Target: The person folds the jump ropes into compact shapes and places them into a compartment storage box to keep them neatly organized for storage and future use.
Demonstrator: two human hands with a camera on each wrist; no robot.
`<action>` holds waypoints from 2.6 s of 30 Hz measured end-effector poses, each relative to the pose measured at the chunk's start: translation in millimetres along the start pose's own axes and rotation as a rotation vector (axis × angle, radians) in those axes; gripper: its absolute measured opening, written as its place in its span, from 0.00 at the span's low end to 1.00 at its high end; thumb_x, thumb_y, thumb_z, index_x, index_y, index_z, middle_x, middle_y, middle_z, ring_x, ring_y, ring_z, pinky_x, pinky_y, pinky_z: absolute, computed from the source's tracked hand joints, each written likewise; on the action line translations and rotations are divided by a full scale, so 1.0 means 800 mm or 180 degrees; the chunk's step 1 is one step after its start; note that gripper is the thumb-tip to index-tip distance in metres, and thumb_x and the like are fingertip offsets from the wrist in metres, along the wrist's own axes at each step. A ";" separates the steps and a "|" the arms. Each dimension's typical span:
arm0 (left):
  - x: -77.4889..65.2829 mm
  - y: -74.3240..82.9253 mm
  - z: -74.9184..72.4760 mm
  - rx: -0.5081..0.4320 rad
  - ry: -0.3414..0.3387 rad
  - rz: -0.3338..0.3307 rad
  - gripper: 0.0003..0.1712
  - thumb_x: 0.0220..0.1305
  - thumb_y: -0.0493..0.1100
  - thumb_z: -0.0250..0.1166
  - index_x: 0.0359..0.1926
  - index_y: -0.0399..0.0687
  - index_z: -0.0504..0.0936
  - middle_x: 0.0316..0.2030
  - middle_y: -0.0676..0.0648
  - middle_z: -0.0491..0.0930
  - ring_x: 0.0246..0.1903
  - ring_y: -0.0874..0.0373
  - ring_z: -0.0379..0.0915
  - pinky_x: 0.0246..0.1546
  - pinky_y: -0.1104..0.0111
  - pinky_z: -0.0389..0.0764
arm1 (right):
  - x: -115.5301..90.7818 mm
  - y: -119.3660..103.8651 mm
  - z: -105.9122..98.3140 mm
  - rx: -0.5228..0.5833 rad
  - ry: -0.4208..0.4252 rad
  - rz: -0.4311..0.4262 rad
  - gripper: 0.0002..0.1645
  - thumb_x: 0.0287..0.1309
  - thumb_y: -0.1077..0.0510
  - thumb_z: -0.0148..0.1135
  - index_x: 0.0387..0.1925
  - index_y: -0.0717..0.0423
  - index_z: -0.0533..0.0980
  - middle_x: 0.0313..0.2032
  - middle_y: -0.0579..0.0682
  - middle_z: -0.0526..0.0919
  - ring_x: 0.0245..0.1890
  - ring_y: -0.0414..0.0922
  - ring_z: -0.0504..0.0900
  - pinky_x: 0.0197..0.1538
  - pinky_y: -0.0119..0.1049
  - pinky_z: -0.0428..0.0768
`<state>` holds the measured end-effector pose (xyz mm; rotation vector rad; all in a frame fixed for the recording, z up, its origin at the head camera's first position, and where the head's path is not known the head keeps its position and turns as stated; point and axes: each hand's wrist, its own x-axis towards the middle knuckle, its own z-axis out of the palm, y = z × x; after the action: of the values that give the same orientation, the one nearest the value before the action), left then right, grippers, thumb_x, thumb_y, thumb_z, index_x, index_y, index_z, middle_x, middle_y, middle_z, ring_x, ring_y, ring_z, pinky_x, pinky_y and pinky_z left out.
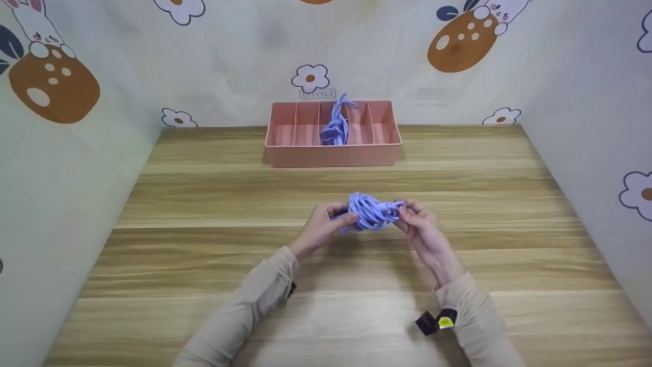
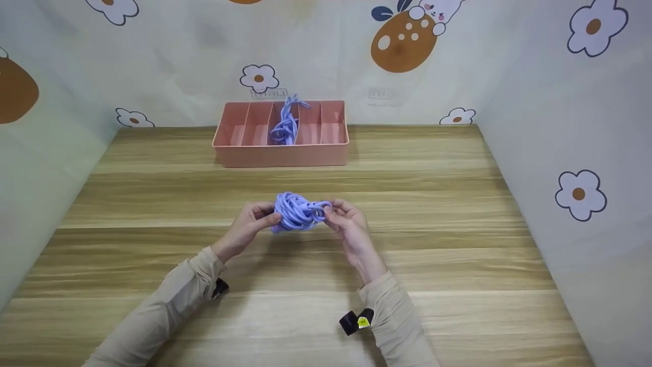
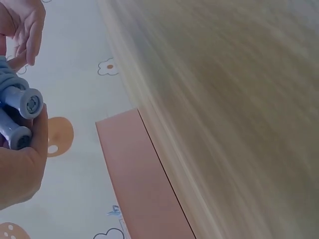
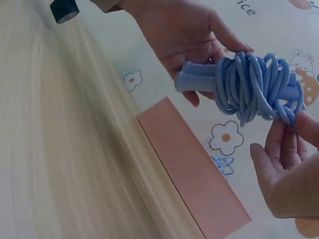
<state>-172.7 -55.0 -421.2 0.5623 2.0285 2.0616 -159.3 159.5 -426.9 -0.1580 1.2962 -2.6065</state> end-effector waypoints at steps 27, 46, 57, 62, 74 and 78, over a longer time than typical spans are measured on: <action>0.013 -0.004 0.011 -0.0952 0.0370 -0.0635 0.09 0.59 0.38 0.55 0.25 0.48 0.80 0.19 0.57 0.76 0.21 0.67 0.69 0.23 0.78 0.71 | 0.006 0.022 0.007 0.0511 0.0131 0.0035 0.09 0.59 0.67 0.50 0.39 0.56 0.74 0.35 0.48 0.82 0.33 0.39 0.80 0.41 0.27 0.80; 0.014 -0.013 0.012 -0.1341 0.0461 -0.0818 0.12 0.62 0.44 0.54 0.25 0.49 0.79 0.20 0.53 0.79 0.20 0.64 0.73 0.24 0.76 0.74 | 0.002 0.020 0.029 0.0121 0.0672 -0.0293 0.09 0.58 0.68 0.53 0.30 0.56 0.78 0.30 0.46 0.83 0.30 0.37 0.81 0.42 0.30 0.80; 0.016 -0.016 0.017 -0.1202 0.0638 -0.0978 0.13 0.61 0.42 0.55 0.20 0.51 0.77 0.17 0.55 0.78 0.17 0.65 0.70 0.20 0.77 0.70 | -0.001 0.014 0.027 0.0061 0.0788 -0.0237 0.11 0.55 0.75 0.51 0.32 0.58 0.73 0.30 0.48 0.82 0.29 0.39 0.81 0.38 0.30 0.81; 0.016 -0.022 0.018 -0.1223 0.0647 -0.1069 0.19 0.63 0.43 0.53 0.15 0.51 0.75 0.12 0.56 0.72 0.11 0.67 0.61 0.11 0.78 0.60 | 0.000 0.012 0.028 0.0349 0.0698 -0.0208 0.17 0.50 0.77 0.53 0.40 0.58 0.69 0.33 0.49 0.76 0.30 0.39 0.78 0.34 0.27 0.80; 0.013 -0.021 0.017 -0.1089 0.0713 -0.1098 0.18 0.62 0.42 0.54 0.15 0.52 0.75 0.13 0.56 0.71 0.15 0.67 0.62 0.16 0.78 0.63 | 0.005 0.009 0.025 -0.0619 0.0566 -0.0628 0.18 0.43 0.81 0.50 0.25 0.55 0.67 0.36 0.50 0.69 0.32 0.37 0.74 0.28 0.24 0.78; 0.014 -0.020 0.017 -0.1051 0.0776 -0.1063 0.18 0.62 0.42 0.55 0.14 0.51 0.74 0.12 0.57 0.70 0.14 0.67 0.62 0.16 0.77 0.63 | 0.005 0.004 0.028 -0.1623 0.0663 -0.0914 0.13 0.43 0.78 0.57 0.21 0.59 0.72 0.30 0.49 0.72 0.30 0.37 0.74 0.31 0.25 0.78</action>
<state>-179.2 -37.3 -435.6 -0.0844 1.6903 2.2626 -158.2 139.5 -415.9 -0.1684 2.1401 -2.5002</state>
